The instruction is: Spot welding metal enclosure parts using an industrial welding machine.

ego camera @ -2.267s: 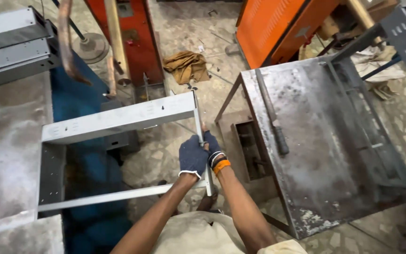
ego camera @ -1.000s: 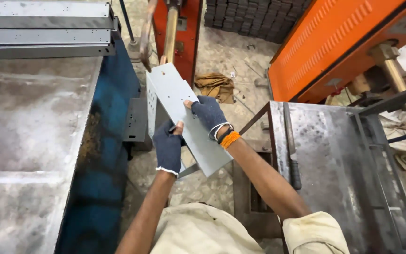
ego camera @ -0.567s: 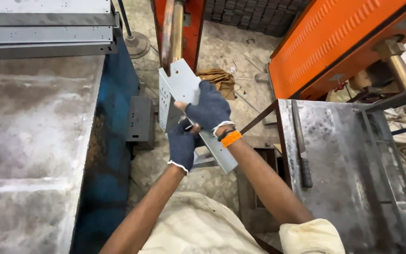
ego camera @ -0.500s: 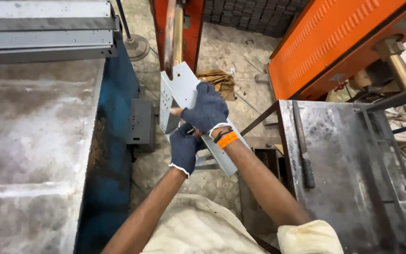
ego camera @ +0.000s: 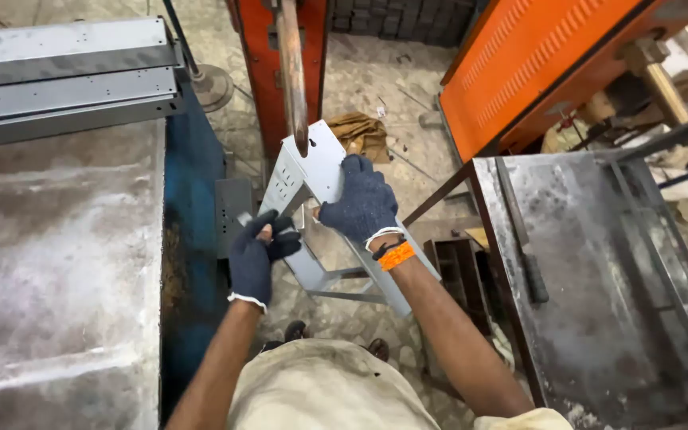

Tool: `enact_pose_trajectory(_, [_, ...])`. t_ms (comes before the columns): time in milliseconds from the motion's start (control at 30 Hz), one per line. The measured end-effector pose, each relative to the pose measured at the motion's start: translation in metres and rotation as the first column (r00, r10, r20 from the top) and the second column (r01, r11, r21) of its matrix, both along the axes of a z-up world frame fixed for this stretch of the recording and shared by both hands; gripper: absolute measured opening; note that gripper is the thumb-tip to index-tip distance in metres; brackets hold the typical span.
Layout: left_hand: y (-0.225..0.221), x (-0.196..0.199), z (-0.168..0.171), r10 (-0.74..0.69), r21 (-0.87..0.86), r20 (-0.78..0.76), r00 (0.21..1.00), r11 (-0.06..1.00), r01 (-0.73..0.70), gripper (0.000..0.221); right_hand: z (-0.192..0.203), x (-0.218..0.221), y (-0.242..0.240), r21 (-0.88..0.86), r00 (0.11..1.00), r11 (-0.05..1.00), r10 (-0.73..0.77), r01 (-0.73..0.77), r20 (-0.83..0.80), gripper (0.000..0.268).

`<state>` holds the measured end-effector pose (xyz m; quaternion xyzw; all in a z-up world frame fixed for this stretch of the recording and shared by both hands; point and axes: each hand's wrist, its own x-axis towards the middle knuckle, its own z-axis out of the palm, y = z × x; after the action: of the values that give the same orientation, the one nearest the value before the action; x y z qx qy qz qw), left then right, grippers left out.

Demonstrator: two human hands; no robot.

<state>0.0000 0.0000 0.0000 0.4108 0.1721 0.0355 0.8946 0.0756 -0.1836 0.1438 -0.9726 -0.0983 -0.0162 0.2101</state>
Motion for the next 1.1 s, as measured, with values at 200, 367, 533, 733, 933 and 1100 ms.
enact_pose_trajectory(200, [0.031, 0.034, 0.044, -0.093, 0.386, 0.063, 0.994, 0.920, 0.061, 0.064, 0.005, -0.002, 0.005, -0.003, 0.999, 1.000, -0.022, 0.022, 0.025, 0.096])
enact_pose_trajectory(367, [0.042, 0.062, 0.072, -0.221, 0.412, -0.024, 0.975, 0.886, 0.211, 0.046, 0.008, -0.013, 0.014, 0.018, 0.989, 0.992, -0.123, 0.122, 0.088, 0.113])
enact_pose_trajectory(533, [0.045, 0.068, 0.091, -0.154, 0.612, -0.024, 0.988, 0.779, 0.137, 0.027, -0.007, -0.015, 0.016, -0.047, 0.980, 0.984, -0.167, 0.172, 0.106, 0.100])
enact_pose_trajectory(733, [0.052, 0.084, 0.081, -0.123, 0.771, 0.157, 0.980, 0.635, -0.044, 0.023, -0.016, -0.010, 0.015, -0.014, 0.978, 0.988, -0.148, 0.152, 0.148, 0.105])
enact_pose_trajectory(933, [0.050, 0.083, 0.081, -0.222, 0.824, 0.471, 0.854, 0.458, -0.335, 0.025, -0.006, -0.010, 0.015, -0.017, 0.989, 0.990, -0.136, 0.137, 0.062, 0.117])
enact_pose_trajectory(1100, [0.048, 0.092, 0.058, -0.135, 0.756, 0.491, 0.860, 0.557, -0.344, 0.025, 0.003, -0.011, 0.017, -0.043, 0.986, 0.985, -0.166, 0.164, -0.033, 0.113])
